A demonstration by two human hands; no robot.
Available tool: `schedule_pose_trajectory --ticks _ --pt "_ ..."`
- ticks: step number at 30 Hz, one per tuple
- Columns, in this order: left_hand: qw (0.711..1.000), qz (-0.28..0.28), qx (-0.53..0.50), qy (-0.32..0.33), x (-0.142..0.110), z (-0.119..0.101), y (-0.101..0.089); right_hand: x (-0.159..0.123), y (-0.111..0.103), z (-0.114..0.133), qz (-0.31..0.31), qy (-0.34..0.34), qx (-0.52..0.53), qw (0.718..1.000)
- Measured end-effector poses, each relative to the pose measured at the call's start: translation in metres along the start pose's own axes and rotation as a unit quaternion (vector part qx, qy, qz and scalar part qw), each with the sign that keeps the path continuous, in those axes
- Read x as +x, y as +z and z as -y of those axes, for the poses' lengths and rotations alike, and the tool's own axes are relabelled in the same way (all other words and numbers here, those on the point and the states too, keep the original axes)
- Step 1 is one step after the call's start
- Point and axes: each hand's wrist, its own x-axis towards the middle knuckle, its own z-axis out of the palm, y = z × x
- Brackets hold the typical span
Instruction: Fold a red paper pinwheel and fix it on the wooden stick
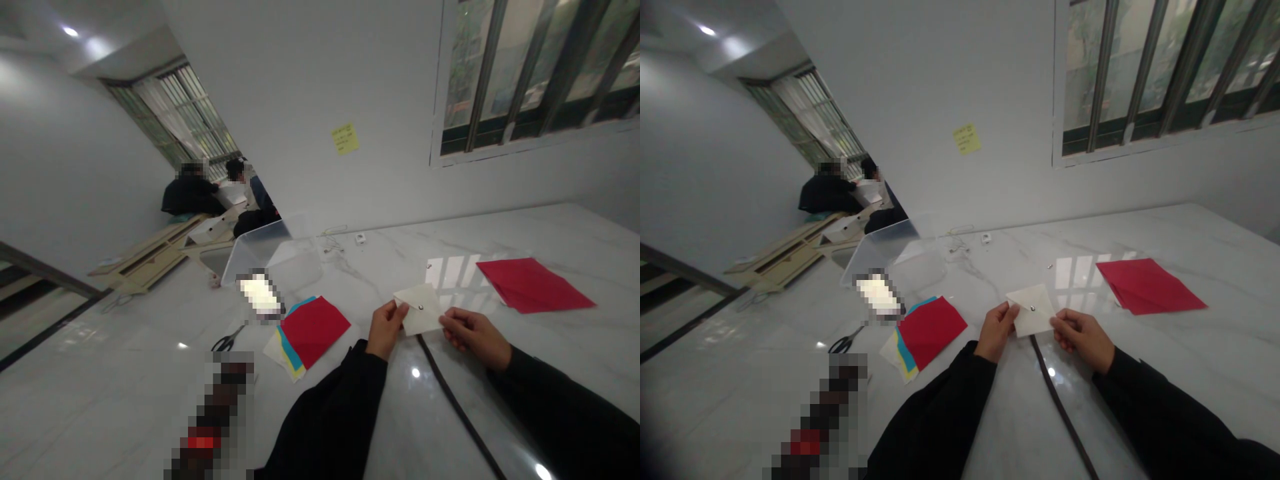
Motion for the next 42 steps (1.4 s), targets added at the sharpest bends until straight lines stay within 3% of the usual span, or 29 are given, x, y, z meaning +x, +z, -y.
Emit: schedule_pose_trajectory --ticks 10,22,34,36,39,42 --pt "0.998 -0.032 0.059 -0.006 0.002 0.014 -0.006 -0.002 0.004 -0.004 0.035 -0.032 -0.042 0.998" --pt "0.999 -0.035 -0.015 -0.022 -0.004 0.004 -0.001 -0.002 0.003 -0.003 0.032 -0.037 -0.043 0.998" --pt "0.998 -0.065 -0.014 -0.004 -0.003 0.009 0.000 0.000 0.005 -0.006 0.017 -0.044 -0.059 0.997" --pt "0.998 -0.069 -0.014 -0.002 -0.003 0.009 0.001 0.001 0.004 -0.008 -0.005 -0.057 -0.073 0.996" --pt "0.997 -0.073 -0.021 -0.004 -0.005 0.007 0.004 -0.001 0.003 -0.007 -0.098 -0.126 -0.123 0.980" --pt "0.997 -0.078 -0.006 -0.004 -0.008 0.006 0.007 -0.006 0.006 -0.002 -0.196 -0.235 -0.228 0.924"
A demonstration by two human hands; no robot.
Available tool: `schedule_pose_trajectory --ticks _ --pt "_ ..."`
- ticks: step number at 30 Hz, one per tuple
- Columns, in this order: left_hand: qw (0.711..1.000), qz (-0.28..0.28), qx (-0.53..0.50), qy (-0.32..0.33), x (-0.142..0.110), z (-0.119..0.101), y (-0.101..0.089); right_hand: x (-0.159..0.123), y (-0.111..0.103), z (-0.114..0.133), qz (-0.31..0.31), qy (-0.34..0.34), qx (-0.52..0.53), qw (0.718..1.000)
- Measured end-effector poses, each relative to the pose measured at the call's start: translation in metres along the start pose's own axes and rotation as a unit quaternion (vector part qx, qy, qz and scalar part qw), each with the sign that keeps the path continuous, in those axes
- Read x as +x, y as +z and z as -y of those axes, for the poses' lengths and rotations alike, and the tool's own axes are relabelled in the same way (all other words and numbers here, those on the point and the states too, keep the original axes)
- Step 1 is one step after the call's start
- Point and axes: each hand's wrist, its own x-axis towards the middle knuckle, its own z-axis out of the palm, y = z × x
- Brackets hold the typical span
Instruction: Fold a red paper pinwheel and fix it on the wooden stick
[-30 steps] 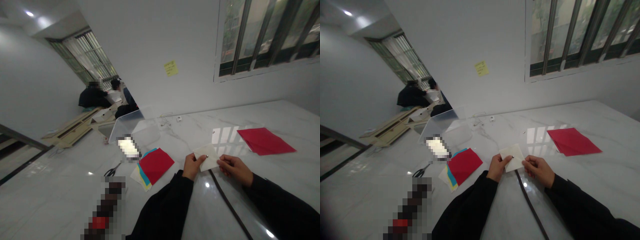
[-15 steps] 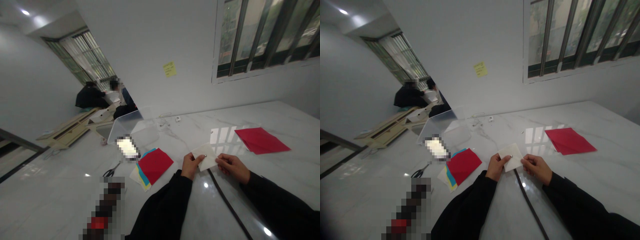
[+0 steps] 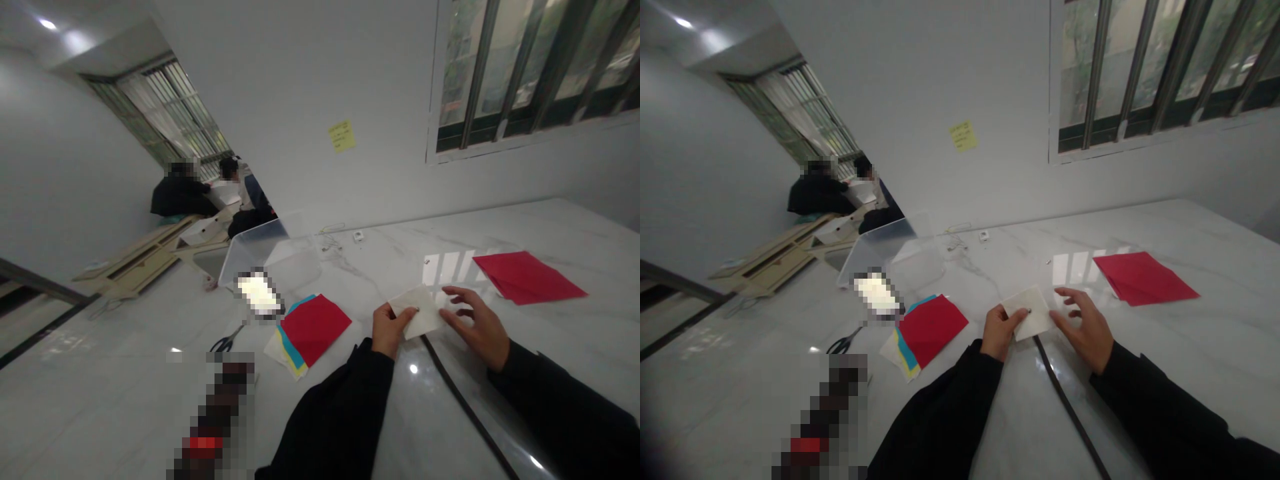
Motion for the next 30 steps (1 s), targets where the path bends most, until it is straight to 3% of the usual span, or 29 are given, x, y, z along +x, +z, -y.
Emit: schedule_pose_trajectory --ticks 3,7,11,21,30 --pt "1.000 0.007 0.025 0.006 -0.003 -0.001 0.002 -0.005 0.001 0.010 -0.039 -0.115 -0.095 0.988" --pt "0.999 0.022 0.035 0.014 -0.004 -0.002 0.003 -0.013 0.008 0.016 0.004 -0.179 -0.122 0.976" --pt "0.998 0.032 0.041 0.021 -0.004 -0.003 0.004 -0.017 0.015 0.009 0.032 -0.154 -0.114 0.981" --pt "0.996 0.046 0.066 0.033 -0.012 -0.009 0.009 -0.016 0.015 0.006 0.016 -0.105 -0.090 0.990" --pt "0.989 0.079 0.110 0.060 -0.013 -0.005 0.007 -0.010 0.009 0.004 0.022 -0.125 -0.102 0.987"
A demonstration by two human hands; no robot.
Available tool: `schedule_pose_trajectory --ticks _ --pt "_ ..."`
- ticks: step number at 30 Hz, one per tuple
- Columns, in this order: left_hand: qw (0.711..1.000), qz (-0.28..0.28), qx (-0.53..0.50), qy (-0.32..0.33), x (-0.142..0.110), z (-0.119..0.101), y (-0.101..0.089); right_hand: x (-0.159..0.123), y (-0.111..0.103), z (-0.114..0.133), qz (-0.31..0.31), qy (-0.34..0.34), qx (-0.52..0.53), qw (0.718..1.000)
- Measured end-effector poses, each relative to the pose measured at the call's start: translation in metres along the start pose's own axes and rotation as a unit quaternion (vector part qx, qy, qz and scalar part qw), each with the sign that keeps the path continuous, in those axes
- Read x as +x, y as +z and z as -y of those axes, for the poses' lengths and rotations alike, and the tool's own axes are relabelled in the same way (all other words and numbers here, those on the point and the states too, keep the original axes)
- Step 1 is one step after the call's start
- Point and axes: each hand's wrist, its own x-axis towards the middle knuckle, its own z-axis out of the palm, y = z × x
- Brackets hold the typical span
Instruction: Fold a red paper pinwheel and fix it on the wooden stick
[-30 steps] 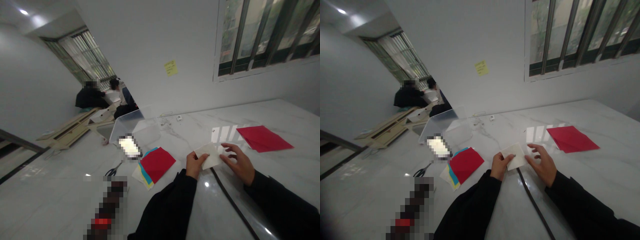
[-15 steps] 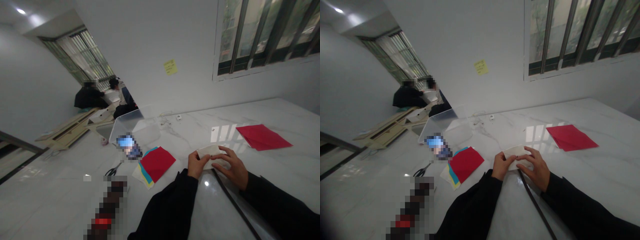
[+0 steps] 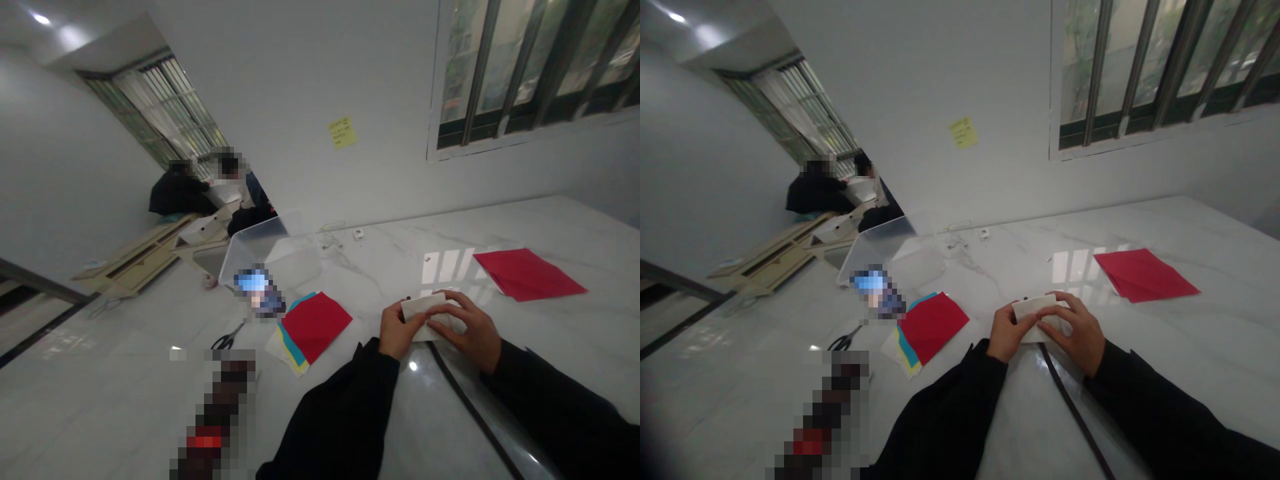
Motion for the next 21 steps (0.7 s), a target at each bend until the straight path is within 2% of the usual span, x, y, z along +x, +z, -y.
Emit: schedule_pose_trajectory --ticks 10,17,21 --pt "1.000 0.008 0.015 -0.003 0.0017 0.0020 -0.0008 0.0047 -0.0044 -0.0029 -0.009 -0.042 -0.012 0.999" --pt "0.999 0.010 0.050 0.010 -0.0005 -0.0001 -0.0013 0.0059 -0.0060 -0.0099 0.054 -0.015 0.011 0.998" --pt "0.999 -0.007 0.051 0.007 0.0007 0.0020 -0.0008 0.0068 -0.0086 -0.0072 0.082 0.006 0.041 0.996"
